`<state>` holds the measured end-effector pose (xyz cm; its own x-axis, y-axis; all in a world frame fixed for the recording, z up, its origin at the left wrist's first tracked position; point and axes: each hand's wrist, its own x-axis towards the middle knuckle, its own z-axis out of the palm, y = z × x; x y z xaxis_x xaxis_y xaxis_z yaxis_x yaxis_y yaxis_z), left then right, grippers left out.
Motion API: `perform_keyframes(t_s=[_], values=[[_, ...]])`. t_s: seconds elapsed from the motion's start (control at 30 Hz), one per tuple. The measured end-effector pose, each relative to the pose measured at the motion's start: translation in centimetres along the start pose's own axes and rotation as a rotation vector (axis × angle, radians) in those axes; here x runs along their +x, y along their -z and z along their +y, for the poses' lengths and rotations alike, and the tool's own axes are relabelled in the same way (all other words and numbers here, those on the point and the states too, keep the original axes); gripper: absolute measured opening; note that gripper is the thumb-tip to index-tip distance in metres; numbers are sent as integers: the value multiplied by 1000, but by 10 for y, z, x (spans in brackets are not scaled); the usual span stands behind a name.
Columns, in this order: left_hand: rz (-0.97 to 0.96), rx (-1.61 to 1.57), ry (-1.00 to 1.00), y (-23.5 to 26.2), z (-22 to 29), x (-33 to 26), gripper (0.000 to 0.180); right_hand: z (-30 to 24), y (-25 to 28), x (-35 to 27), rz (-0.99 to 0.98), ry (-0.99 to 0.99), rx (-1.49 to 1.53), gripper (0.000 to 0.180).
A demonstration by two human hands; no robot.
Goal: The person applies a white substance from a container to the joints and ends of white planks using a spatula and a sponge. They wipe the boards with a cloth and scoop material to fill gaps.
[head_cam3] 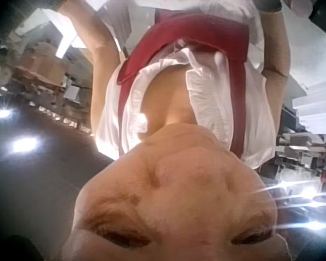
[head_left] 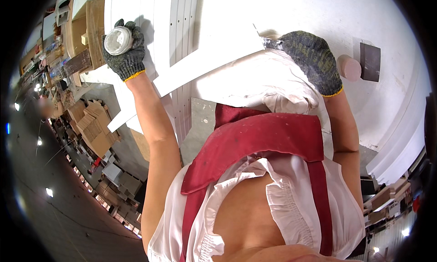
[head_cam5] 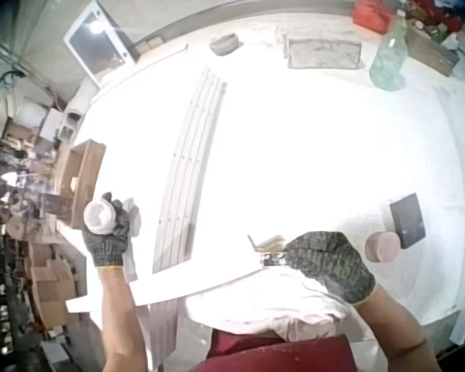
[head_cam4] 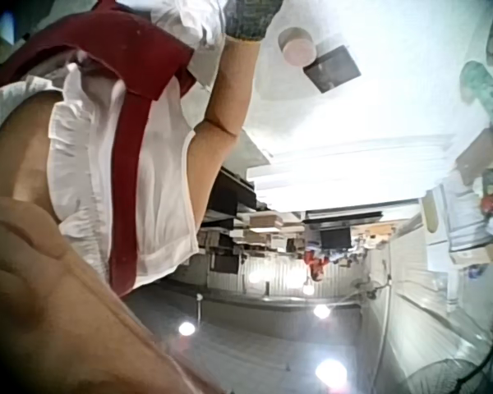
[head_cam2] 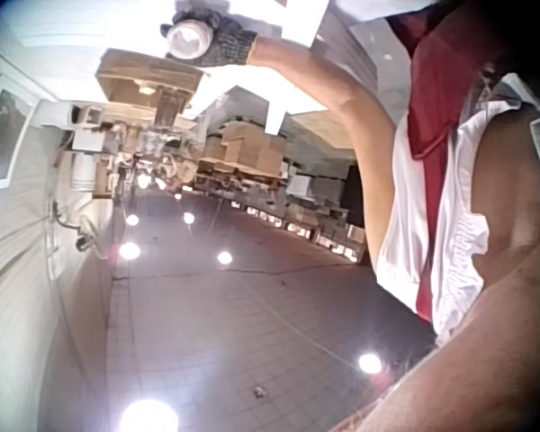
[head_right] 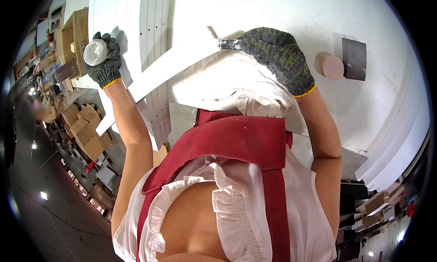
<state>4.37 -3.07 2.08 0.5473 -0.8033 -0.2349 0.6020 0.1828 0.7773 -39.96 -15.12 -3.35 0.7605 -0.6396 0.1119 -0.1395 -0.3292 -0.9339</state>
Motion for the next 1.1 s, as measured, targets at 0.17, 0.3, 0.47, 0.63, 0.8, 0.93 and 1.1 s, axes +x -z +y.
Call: perform_keyframes(t_s=[0.17, 0.3, 0.47, 0.63, 0.8, 0.93, 1.1], values=[[170, 81, -81, -11, -3, -1, 51, 16, -9, 10, 60, 298, -253, 30], [277, 100, -122, -32, -10, -5, 44, 35, -13, 4, 33, 111, 77, 31], [246, 109, -86, -33, -8, -9, 42, 25, -19, 10, 107, 229, -5, 31], [163, 48, -53, -30, -7, -8, 42, 30, -17, 14, 11, 99, 180, 30], [275, 59, -79, -35, -9, -6, 42, 32, -20, 13, 16, -17, 551, 31], [233, 78, -68, -31, -6, -6, 42, 27, -21, 18, 83, 315, -315, 33], [279, 107, -103, -37, -10, -5, 42, 23, -19, 15, 77, 116, -230, 29]])
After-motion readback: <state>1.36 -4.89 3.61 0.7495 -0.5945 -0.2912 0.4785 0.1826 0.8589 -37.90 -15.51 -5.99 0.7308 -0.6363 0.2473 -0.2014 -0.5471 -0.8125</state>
